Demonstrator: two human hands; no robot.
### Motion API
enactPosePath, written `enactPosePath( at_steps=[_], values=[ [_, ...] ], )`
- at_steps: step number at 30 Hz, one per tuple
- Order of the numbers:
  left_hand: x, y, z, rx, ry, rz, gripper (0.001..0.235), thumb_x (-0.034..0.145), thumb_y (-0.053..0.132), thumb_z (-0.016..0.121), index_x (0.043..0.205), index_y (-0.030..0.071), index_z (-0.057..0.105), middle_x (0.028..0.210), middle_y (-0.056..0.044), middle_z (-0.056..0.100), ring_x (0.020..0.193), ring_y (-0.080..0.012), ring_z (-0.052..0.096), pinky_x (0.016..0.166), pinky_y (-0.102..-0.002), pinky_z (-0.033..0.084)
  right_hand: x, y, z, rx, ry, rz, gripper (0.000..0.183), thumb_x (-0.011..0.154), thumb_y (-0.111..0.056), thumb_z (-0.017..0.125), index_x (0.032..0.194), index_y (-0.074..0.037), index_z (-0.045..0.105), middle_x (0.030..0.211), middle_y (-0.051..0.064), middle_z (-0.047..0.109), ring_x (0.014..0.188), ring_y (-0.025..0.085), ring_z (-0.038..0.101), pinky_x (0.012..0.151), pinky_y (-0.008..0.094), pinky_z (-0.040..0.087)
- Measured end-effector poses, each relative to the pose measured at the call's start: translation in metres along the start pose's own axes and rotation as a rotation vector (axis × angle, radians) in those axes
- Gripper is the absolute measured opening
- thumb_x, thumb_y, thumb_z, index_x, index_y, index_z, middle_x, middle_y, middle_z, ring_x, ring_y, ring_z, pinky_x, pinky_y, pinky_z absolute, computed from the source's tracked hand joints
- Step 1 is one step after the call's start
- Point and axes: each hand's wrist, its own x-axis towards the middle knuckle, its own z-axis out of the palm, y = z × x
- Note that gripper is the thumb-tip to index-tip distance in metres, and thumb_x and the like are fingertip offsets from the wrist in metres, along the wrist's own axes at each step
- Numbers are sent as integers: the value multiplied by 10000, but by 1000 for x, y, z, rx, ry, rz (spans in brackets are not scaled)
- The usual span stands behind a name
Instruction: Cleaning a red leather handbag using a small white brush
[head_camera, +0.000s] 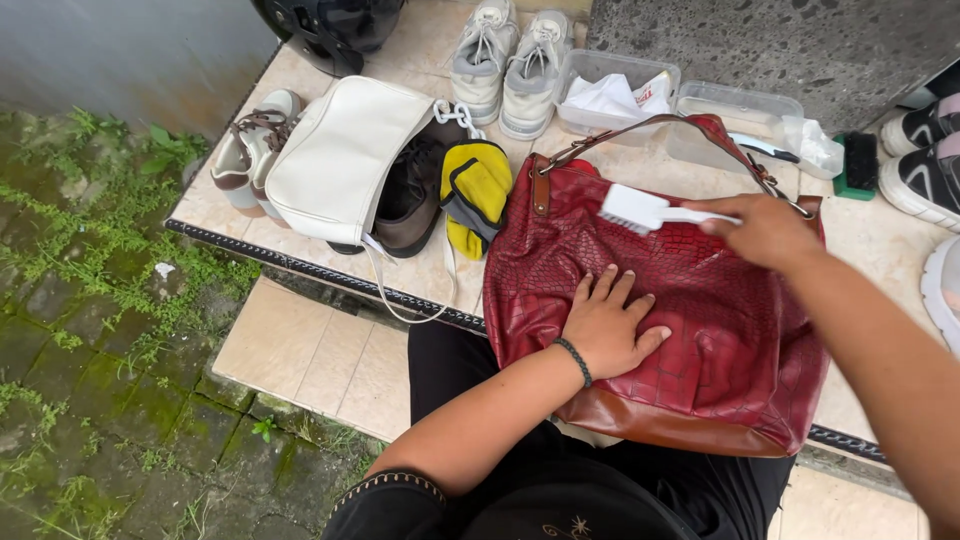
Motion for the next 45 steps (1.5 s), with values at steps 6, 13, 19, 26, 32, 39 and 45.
enactPosePath(
  at_steps=[6, 13, 19, 26, 32, 39, 45],
  values=[
    [2, -2, 8, 10, -106, 64, 734, 957, 636, 268, 1483, 201, 538, 1592, -121, 459, 1555, -428, 233, 1188, -586, 252, 41, 20, 17, 58, 92, -161, 369, 949, -295, 701, 1293, -430, 717, 1402, 48, 667, 1213, 288, 634, 1007, 346, 444],
    [3, -1, 9, 28, -124, 63, 742, 951, 635, 265, 1477, 196, 549, 1606, -120, 442, 1575, -382, 210, 1205, -579, 224, 51, -55, 39, 96, 78, -159, 324, 1021, -340, 602, 1297, -478, 704, 1260, 43, 689, 1058, 307, 654, 884, 378, 471],
    [10, -3, 7, -16, -155, 71, 746, 947, 640, 262, 1470, 196, 555, 1613, -121, 431, 1578, -350, 215, 1208, -581, 222, 33, 19, 10, 58, 23, -99, 384, 977, -311, 668, 1338, -440, 689, 1422, 108, 646, 1187, 320, 657, 968, 351, 460],
    [18, 1, 17, -25, -147, 124, 734, 951, 621, 275, 1449, 174, 577, 1604, -137, 444, 1575, -351, 239, 1224, -573, 219, 26, 16, 8, 134, 32, -57, 393, 972, -265, 665, 1338, -407, 692, 1451, 97, 623, 1282, 282, 607, 1059, 329, 404],
    [17, -3, 12, 34, -174, 110, 702, 999, 640, 273, 1496, 231, 552, 1627, -90, 453, 1617, -299, 211, 1267, -547, 250, 73, -26, 68, 208, 184, -219, 367, 1000, -347, 635, 1308, -546, 658, 1265, -13, 710, 1278, 267, 600, 1110, 470, 451],
    [10, -6, 23, 5, -54, 109, 672, 986, 641, 334, 1435, 228, 615, 1574, -74, 520, 1594, -277, 280, 1259, -520, 290, 23, 53, 13, 62, 122, -123, 368, 993, -276, 647, 1330, -410, 707, 1283, 174, 735, 1278, 457, 600, 1103, 573, 455],
    [11, -8, 35, -20, 40, 122, 640, 974, 622, 376, 1381, 214, 654, 1502, -80, 573, 1561, -281, 335, 1231, -534, 325, -30, 121, -27, -5, 89, 49, 398, 936, -264, 716, 1314, -384, 755, 1137, 201, 824, 1216, 465, 669, 1087, 556, 487]
  ],
)
